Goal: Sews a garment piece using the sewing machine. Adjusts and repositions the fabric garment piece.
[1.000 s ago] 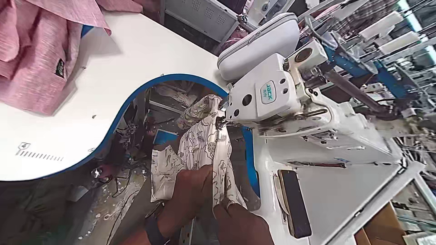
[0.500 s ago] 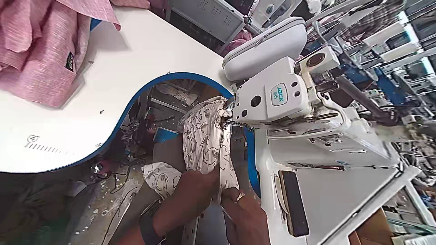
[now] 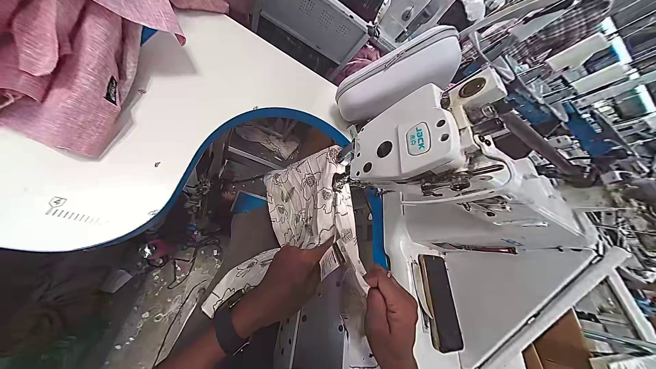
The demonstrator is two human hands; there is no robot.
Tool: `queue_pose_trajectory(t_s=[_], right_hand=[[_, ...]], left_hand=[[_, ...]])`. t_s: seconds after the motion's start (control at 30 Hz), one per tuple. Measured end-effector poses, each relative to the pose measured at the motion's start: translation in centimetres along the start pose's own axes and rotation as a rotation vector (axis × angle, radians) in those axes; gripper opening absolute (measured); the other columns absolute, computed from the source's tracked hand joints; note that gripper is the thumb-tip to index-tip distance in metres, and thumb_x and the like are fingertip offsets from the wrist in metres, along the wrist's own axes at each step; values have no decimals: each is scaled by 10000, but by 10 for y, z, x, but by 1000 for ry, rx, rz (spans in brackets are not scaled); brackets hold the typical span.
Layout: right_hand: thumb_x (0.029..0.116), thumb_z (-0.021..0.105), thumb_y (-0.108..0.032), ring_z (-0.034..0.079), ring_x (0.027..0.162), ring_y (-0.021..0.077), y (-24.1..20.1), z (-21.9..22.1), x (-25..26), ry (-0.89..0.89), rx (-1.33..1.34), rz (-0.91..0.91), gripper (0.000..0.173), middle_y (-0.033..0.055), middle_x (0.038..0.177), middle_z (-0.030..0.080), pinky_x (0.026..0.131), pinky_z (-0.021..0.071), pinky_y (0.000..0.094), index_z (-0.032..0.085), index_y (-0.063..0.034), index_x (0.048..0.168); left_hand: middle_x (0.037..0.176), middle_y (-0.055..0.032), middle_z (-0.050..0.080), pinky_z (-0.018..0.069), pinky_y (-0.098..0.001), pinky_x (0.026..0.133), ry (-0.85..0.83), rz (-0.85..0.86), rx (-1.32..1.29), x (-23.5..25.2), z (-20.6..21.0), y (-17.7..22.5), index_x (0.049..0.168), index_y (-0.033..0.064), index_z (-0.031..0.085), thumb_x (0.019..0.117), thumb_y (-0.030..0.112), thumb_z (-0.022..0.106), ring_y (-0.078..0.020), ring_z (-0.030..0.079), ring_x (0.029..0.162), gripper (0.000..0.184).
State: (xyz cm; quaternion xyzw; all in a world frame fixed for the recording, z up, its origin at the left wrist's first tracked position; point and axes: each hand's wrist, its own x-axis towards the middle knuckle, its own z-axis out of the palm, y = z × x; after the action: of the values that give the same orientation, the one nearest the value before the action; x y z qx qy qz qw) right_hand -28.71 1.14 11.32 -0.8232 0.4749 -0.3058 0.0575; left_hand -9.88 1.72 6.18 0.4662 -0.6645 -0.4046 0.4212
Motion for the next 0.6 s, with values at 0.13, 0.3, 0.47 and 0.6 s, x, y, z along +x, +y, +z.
queue_pose_trajectory(t_s=[0.13, 0.3, 0.47, 0.6], right_hand=[[905, 568, -374, 615, 529, 305, 17, -34, 18, -52, -668, -103, 411, 149, 711, 652, 415, 412, 408, 768, -25, 991], [831, 601, 30, 737, 842, 394, 36, -49, -1, -218, -711, -222, 193, 204, 1020, 751, 595, 561, 464, 774, -43, 873], [870, 564, -100, 678, 661, 213, 7, -23, -24, -282, -306, -232, 203, 91, 785, 704, 538, 533, 301, 763, -77, 840], [873, 598, -44, 676, 703, 224, -35, -12, -19, -283, -408, -301, 179, 50, 735, 698, 843, 527, 397, 759, -117, 848]], left_hand=[[674, -122, 635, 481, -445, 628, -25, -57, -52, -1, -1, 0, 1404, 0, 608, 1045, 147, 466, -254, 576, 589, 413], [684, -132, 635, 471, -458, 650, -63, -113, -39, 1, -3, 6, 1448, 15, 569, 1054, 167, 459, -274, 575, 613, 436], [685, -145, 636, 472, -482, 645, -115, -124, 44, 2, -1, 11, 1420, 6, 593, 1055, 171, 458, -309, 596, 629, 423], [622, -149, 619, 509, -528, 558, -57, -100, 85, -19, 14, 14, 965, 1, 707, 1005, 123, 507, -342, 662, 587, 238]])
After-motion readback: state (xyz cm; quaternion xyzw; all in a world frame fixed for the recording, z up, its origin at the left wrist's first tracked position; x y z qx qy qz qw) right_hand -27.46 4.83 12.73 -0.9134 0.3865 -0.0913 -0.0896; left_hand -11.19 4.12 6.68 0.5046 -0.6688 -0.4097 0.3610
